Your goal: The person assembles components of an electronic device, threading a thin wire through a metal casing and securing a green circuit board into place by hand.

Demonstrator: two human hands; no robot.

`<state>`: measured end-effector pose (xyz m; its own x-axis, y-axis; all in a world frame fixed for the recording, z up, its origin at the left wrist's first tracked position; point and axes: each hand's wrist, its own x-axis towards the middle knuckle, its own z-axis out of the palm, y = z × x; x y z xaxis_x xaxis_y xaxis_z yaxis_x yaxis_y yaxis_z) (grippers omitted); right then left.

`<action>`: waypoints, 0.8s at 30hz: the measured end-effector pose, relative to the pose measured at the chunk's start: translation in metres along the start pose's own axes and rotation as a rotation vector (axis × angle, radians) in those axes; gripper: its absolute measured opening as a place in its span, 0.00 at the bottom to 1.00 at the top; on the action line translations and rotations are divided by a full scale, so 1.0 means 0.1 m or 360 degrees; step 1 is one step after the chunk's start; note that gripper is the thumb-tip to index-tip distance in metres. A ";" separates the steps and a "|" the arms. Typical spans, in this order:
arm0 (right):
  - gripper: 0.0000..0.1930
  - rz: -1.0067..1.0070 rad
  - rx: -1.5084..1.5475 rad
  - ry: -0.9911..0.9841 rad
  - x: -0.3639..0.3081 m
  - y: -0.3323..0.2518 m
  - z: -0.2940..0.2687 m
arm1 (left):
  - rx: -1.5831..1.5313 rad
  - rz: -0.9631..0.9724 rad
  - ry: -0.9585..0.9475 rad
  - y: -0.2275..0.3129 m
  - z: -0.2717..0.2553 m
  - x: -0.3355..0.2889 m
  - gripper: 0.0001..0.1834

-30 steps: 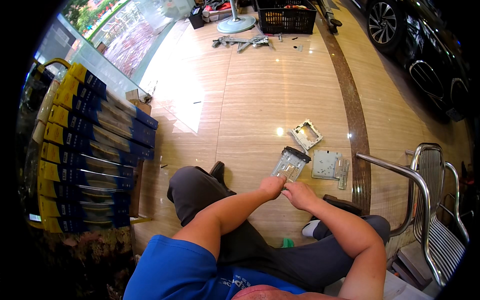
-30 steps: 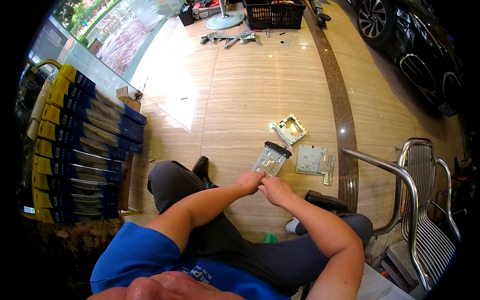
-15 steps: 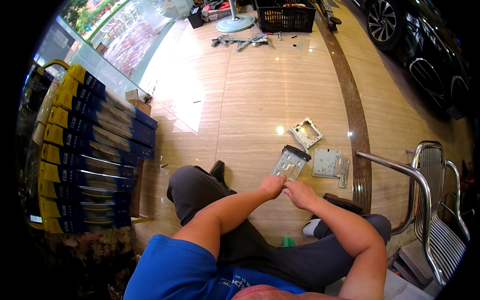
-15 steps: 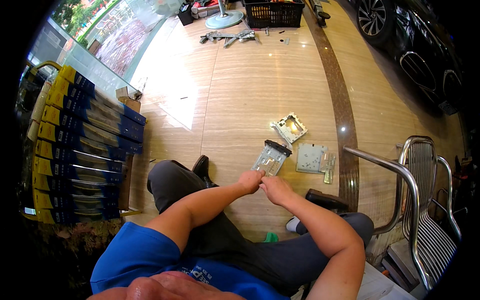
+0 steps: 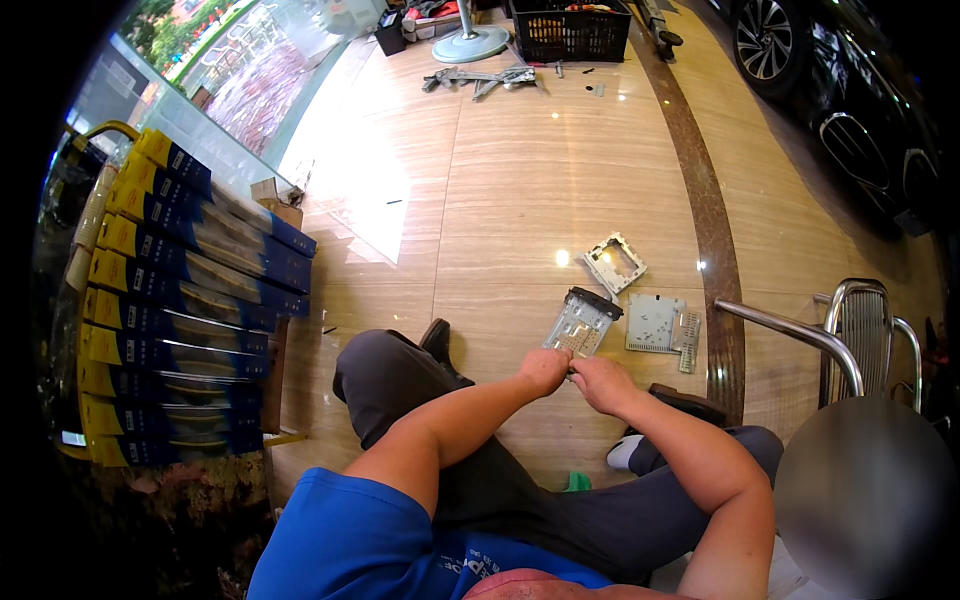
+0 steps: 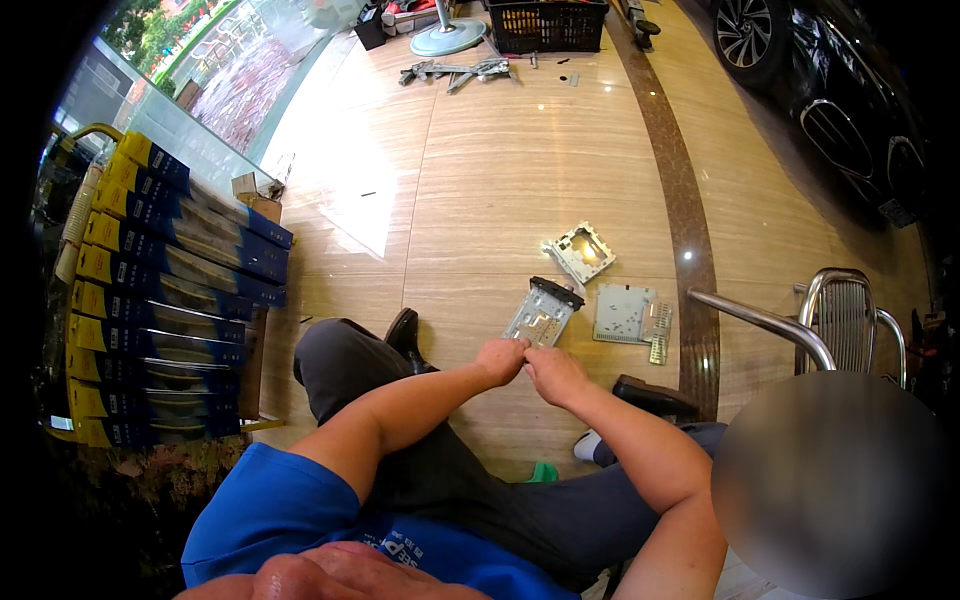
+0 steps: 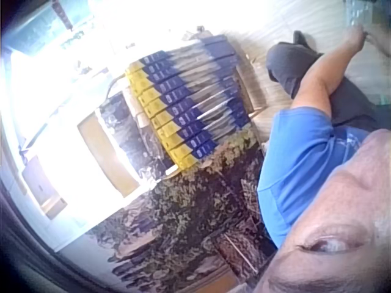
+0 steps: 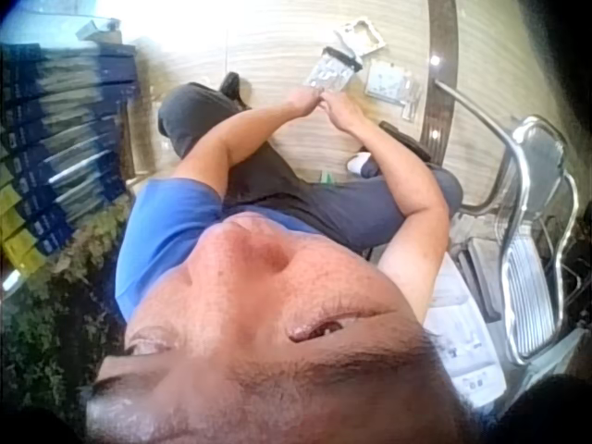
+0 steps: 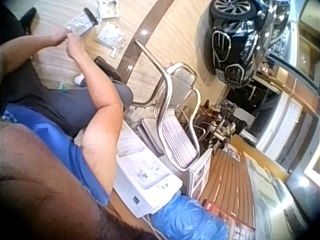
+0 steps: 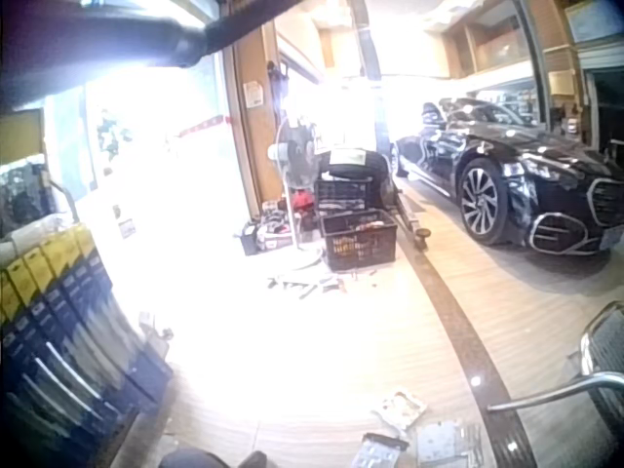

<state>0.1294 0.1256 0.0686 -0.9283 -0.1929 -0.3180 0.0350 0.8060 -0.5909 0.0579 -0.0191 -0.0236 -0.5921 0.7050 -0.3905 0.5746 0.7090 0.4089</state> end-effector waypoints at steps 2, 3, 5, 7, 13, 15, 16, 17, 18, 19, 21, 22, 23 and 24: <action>0.11 -0.0017 -0.0030 -0.0013 0.01 0.01 0.00 | 0.0006 -0.0005 0.0002 -0.02 0.02 0.01 0.09; 0.11 -0.0032 -0.0059 -0.0026 0.01 0.02 0.00 | -0.0002 -0.0010 0.0010 -0.03 0.03 0.02 0.09; 0.12 -0.0044 -0.0056 -0.0013 0.02 0.07 0.04 | -0.0007 -0.0004 0.0016 -0.03 0.04 0.05 0.08; 0.12 -0.0056 -0.0052 0.0003 0.03 0.09 0.03 | -0.0003 -0.0005 0.0033 -0.03 0.04 0.06 0.08; 0.11 -0.0081 0.0068 0.0128 0.01 0.02 -0.11 | 0.0135 0.0104 -0.0012 -0.03 -0.03 0.02 0.07; 0.10 -0.0088 0.0124 0.0211 -0.04 0.00 -0.13 | 0.0154 0.0113 -0.0053 0.04 -0.10 -0.02 0.07; 0.10 -0.0085 0.0122 0.0222 -0.04 -0.03 -0.15 | 0.0166 0.0088 -0.0082 0.05 -0.13 -0.04 0.07; 0.10 -0.0080 0.0146 0.0216 -0.06 -0.05 -0.16 | 0.0172 0.0099 -0.0083 0.03 -0.09 -0.04 0.07; 0.10 -0.0069 0.0172 0.0208 -0.08 -0.06 -0.15 | 0.0139 0.0105 -0.0064 -0.01 -0.01 -0.05 0.07; 0.10 -0.0060 0.0177 0.0219 -0.08 -0.04 -0.14 | 0.0108 0.0110 -0.0044 -0.04 0.02 -0.03 0.07; 0.08 -0.0063 0.0187 0.0295 -0.09 0.03 -0.05 | 0.0078 0.0110 0.0002 -0.08 0.13 0.00 0.07; 0.08 -0.0027 0.0210 0.0293 -0.08 0.07 -0.02 | 0.0038 0.0098 0.0043 -0.11 0.22 0.01 0.07; 0.08 -0.0061 0.0199 0.0318 -0.06 0.08 -0.03 | 0.0068 0.0091 0.0070 -0.14 0.27 0.01 0.08; 0.07 -0.0088 0.0192 0.0339 -0.03 0.11 -0.04 | 0.0096 0.0085 0.0090 -0.20 0.30 0.06 0.08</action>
<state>0.1309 0.1375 0.0662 -0.9866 -0.1024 -0.1266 0.0137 0.7225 -0.6912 0.0594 -0.0282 -0.0587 -0.5895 0.7410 -0.3216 0.6381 0.6713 0.3771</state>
